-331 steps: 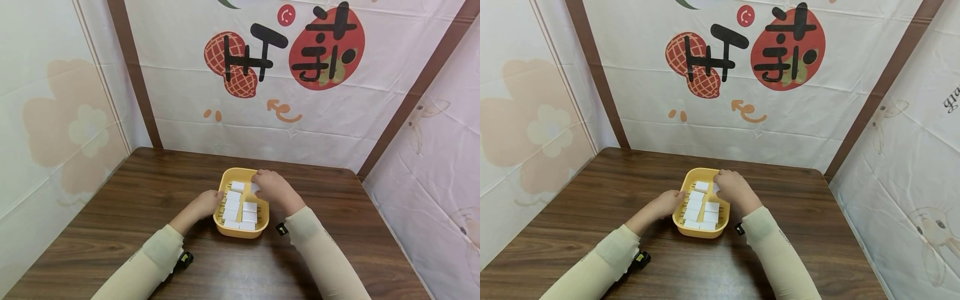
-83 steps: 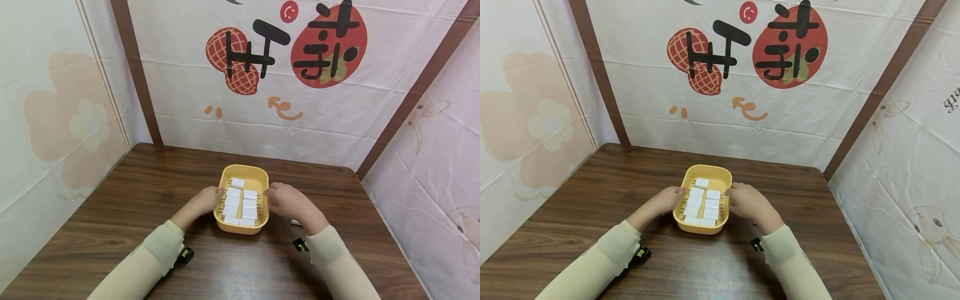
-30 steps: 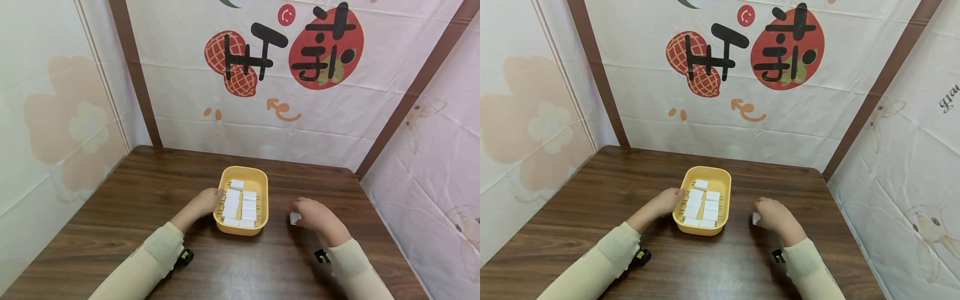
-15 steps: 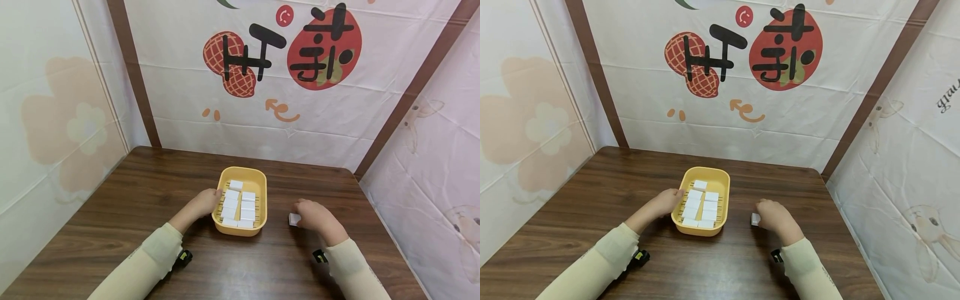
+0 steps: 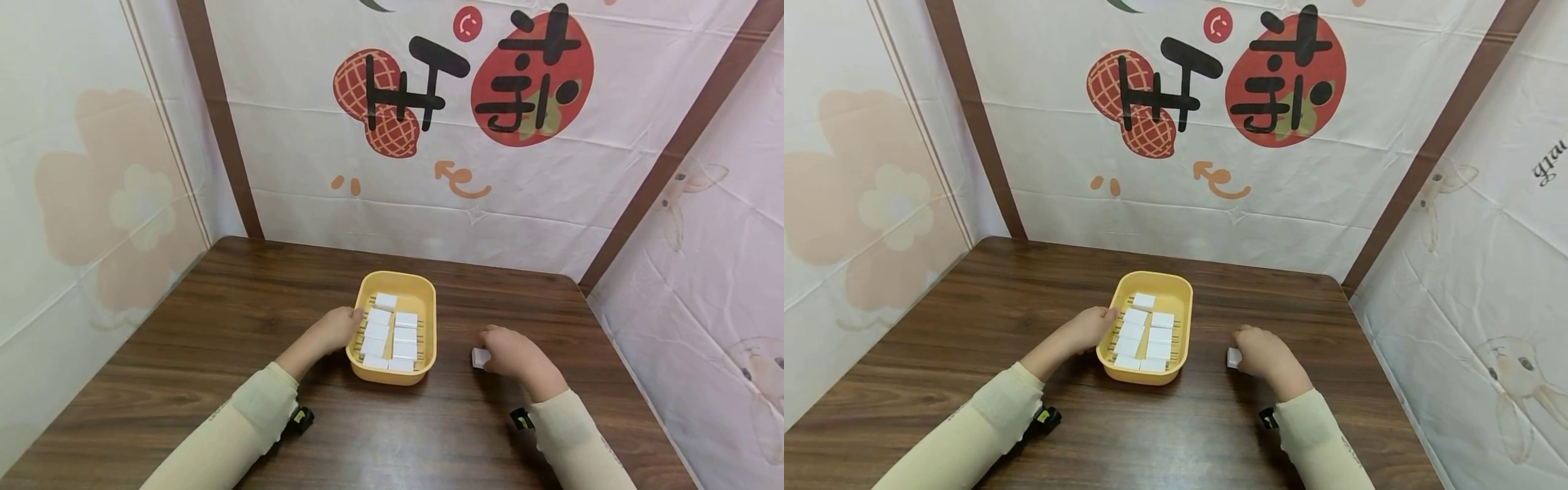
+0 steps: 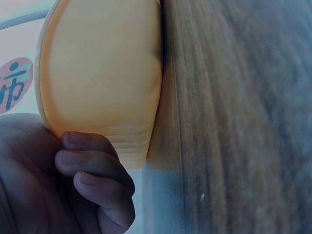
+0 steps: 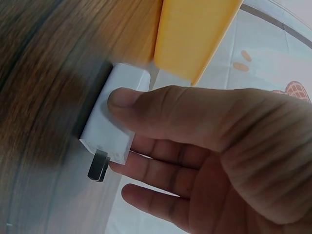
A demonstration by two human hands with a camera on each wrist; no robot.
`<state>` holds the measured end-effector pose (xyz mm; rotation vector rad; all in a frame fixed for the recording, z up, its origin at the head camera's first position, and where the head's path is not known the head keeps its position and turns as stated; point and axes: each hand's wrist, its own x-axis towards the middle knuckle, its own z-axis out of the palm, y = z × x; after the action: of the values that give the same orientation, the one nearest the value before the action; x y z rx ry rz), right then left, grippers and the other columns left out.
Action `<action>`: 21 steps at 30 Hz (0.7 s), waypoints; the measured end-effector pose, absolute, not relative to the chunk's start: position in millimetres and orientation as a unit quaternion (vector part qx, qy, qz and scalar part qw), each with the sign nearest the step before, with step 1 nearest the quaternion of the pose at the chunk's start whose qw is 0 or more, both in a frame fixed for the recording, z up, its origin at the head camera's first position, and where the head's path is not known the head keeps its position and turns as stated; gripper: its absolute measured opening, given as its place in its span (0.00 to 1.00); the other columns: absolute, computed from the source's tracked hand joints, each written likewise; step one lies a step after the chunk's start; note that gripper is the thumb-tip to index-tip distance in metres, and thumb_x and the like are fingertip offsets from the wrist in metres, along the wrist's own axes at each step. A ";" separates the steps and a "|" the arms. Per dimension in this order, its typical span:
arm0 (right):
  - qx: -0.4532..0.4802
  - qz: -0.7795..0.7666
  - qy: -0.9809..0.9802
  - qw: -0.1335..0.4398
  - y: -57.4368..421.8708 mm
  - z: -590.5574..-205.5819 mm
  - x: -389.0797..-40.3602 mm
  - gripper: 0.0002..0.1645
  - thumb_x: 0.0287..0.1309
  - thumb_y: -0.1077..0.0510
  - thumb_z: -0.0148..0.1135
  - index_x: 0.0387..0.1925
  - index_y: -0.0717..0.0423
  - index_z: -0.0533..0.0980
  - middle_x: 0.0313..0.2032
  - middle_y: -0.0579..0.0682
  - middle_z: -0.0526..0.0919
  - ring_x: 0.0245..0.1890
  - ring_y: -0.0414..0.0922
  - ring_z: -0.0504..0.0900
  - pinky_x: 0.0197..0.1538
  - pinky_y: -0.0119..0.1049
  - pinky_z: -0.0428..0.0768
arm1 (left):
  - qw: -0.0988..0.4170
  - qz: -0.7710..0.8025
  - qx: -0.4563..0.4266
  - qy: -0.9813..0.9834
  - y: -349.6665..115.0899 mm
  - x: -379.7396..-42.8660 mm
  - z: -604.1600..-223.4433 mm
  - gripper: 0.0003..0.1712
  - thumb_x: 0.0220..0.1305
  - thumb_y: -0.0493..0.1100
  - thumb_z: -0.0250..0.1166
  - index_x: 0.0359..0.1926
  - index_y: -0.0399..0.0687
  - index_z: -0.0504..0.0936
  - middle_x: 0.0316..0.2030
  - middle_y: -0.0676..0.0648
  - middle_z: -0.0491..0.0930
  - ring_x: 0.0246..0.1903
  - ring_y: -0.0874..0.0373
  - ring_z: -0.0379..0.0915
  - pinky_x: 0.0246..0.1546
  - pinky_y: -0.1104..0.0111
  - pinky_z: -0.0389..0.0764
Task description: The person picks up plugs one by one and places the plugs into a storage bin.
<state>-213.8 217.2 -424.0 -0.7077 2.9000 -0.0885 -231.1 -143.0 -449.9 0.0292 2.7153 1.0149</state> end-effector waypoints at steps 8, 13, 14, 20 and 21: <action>-0.243 -0.027 0.967 0.071 219.7 -428.7 -218.5 0.20 0.52 0.64 0.76 0.48 0.56 0.82 0.47 0.49 0.82 0.37 0.42 0.78 0.42 0.44 0.79 | 0.129 0.347 0.000 0.929 -142.3 -231.6 -449.0 0.30 0.84 0.56 0.37 0.43 0.41 0.79 0.25 0.42 0.75 0.19 0.52 0.71 0.18 0.65 0.72; -0.242 -0.031 0.967 0.071 221.3 -430.7 -220.3 0.19 0.49 0.65 0.76 0.45 0.55 0.82 0.44 0.47 0.81 0.35 0.41 0.76 0.41 0.42 0.78 | 0.126 0.348 0.005 0.929 -142.8 -231.3 -449.6 0.30 0.84 0.55 0.37 0.44 0.41 0.79 0.25 0.42 0.75 0.19 0.53 0.71 0.18 0.66 0.72; -0.245 -0.031 0.967 0.070 221.5 -430.6 -220.5 0.19 0.49 0.65 0.76 0.44 0.55 0.82 0.43 0.47 0.81 0.35 0.41 0.76 0.40 0.42 0.78 | 0.124 0.350 0.008 0.929 -143.0 -231.1 -449.8 0.30 0.84 0.55 0.37 0.44 0.40 0.79 0.25 0.42 0.75 0.19 0.53 0.71 0.18 0.66 0.72; -0.254 -0.032 0.964 0.068 222.1 -427.2 -220.2 0.17 0.48 0.65 0.75 0.42 0.54 0.82 0.39 0.45 0.79 0.32 0.41 0.74 0.39 0.41 0.77 | 0.119 0.357 0.024 0.926 -144.6 -229.9 -448.7 0.29 0.84 0.54 0.37 0.42 0.39 0.79 0.24 0.42 0.75 0.19 0.53 0.70 0.19 0.65 0.73; -0.253 -0.032 0.965 0.069 222.1 -426.5 -220.1 0.17 0.49 0.65 0.75 0.43 0.54 0.82 0.39 0.45 0.79 0.33 0.40 0.74 0.39 0.41 0.77 | 0.120 0.357 0.024 0.926 -145.0 -229.8 -448.6 0.30 0.84 0.54 0.37 0.42 0.39 0.79 0.24 0.42 0.75 0.19 0.53 0.70 0.19 0.65 0.73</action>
<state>-220.1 222.1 -426.5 -0.7611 2.9048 -0.0956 -229.8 -145.0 -448.6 0.0697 2.7070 1.0422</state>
